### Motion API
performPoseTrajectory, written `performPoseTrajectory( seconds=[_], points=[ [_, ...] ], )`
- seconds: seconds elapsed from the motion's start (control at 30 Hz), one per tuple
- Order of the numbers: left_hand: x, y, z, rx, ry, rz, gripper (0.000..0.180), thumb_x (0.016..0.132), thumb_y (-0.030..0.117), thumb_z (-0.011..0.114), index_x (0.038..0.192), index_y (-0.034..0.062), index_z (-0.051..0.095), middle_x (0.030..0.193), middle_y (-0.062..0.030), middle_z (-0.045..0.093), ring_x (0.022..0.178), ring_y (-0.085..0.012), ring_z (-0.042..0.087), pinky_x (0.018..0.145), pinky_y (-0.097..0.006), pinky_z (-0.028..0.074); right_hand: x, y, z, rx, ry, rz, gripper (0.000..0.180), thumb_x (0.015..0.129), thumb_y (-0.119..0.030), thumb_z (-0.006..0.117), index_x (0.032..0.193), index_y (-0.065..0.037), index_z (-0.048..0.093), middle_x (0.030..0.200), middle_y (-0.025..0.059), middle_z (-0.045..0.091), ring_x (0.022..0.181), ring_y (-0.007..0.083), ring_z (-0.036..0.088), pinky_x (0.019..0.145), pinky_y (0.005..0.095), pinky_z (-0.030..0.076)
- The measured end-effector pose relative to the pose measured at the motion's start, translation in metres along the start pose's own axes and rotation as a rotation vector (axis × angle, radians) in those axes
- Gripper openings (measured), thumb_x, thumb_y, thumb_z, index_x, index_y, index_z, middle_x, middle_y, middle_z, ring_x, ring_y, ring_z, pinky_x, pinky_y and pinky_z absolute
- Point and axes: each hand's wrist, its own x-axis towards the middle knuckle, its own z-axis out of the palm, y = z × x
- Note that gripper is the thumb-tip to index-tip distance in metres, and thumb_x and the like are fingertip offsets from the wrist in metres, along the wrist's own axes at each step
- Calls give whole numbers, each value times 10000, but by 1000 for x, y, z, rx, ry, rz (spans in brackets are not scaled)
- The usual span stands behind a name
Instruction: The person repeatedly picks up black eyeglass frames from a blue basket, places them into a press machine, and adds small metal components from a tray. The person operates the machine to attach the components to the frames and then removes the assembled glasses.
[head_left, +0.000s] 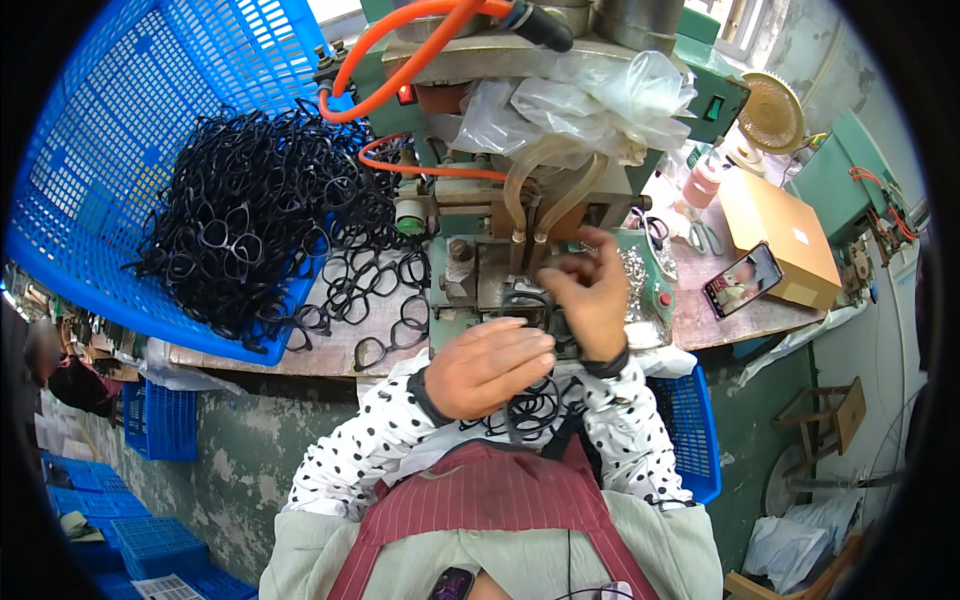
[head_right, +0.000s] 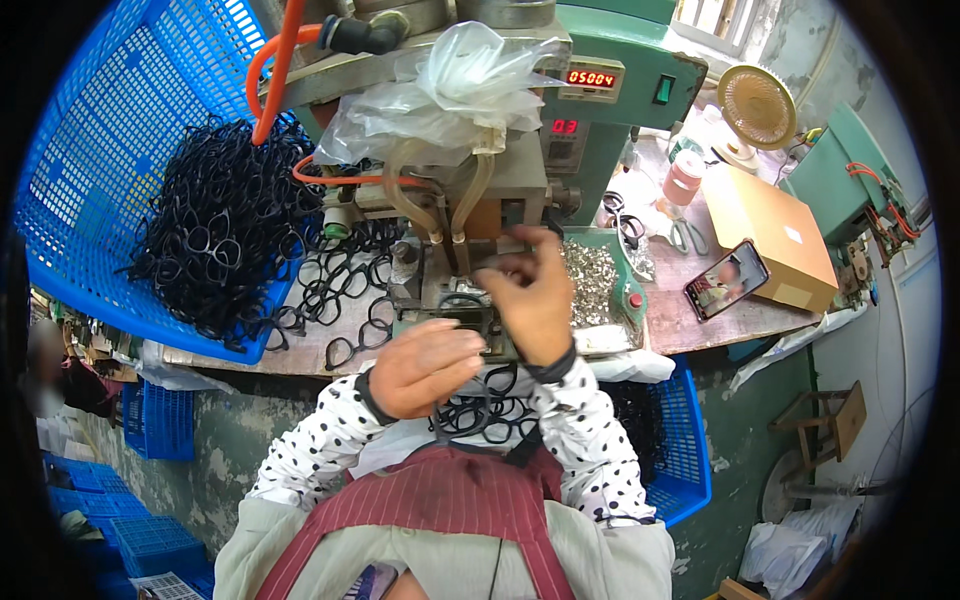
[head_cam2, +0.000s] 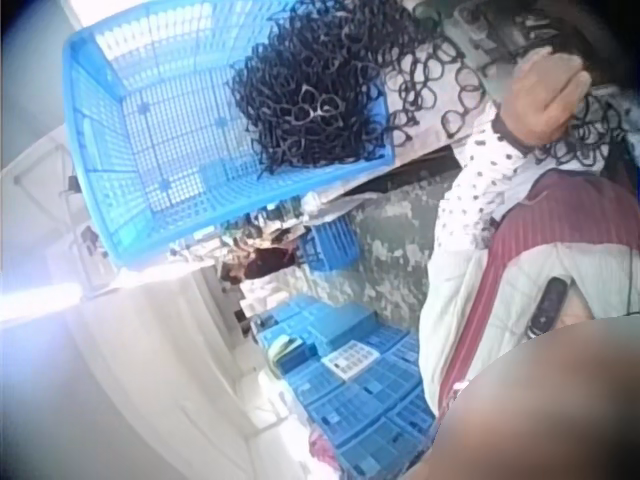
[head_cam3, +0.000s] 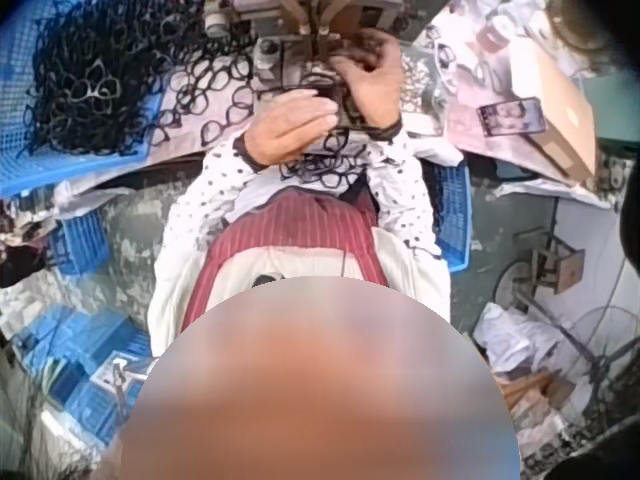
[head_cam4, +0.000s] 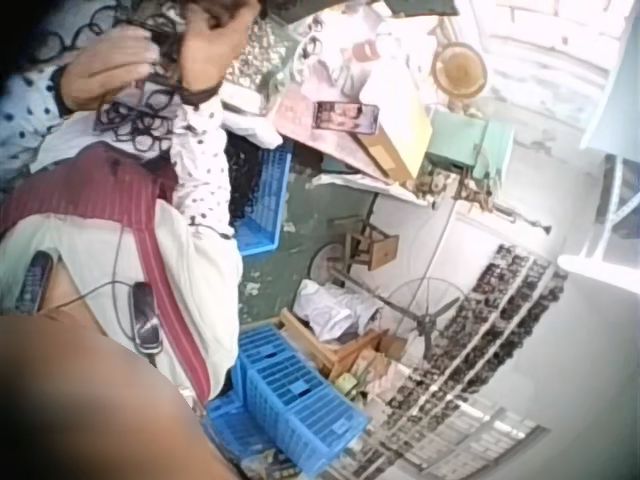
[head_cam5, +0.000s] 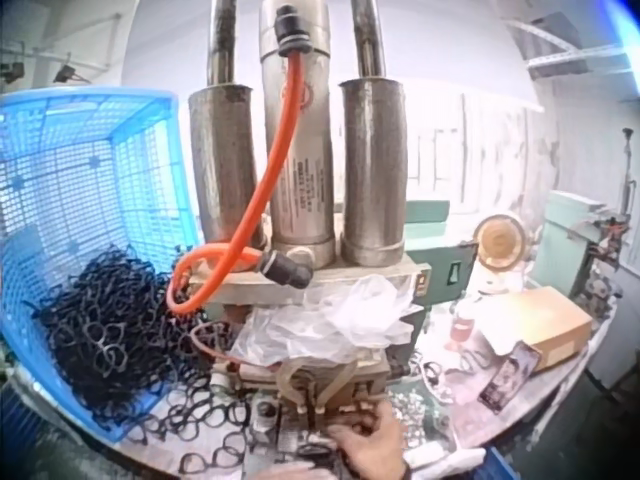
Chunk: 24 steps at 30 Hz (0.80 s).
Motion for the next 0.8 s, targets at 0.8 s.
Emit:
performPoseTrajectory(
  seconds=[0.8],
  points=[
    [-36, -25, -7, 294, 47, 45, 402, 815, 281, 681, 1185, 134, 624, 1210, -89, 613, 968, -233, 617, 763, -382, 464, 12, 114, -112, -929, 348, -308, 51, 824, -140, 669, 870, -123, 657, 790, 68, 635, 792, 277, 567, 757, 427, 408]
  ],
)
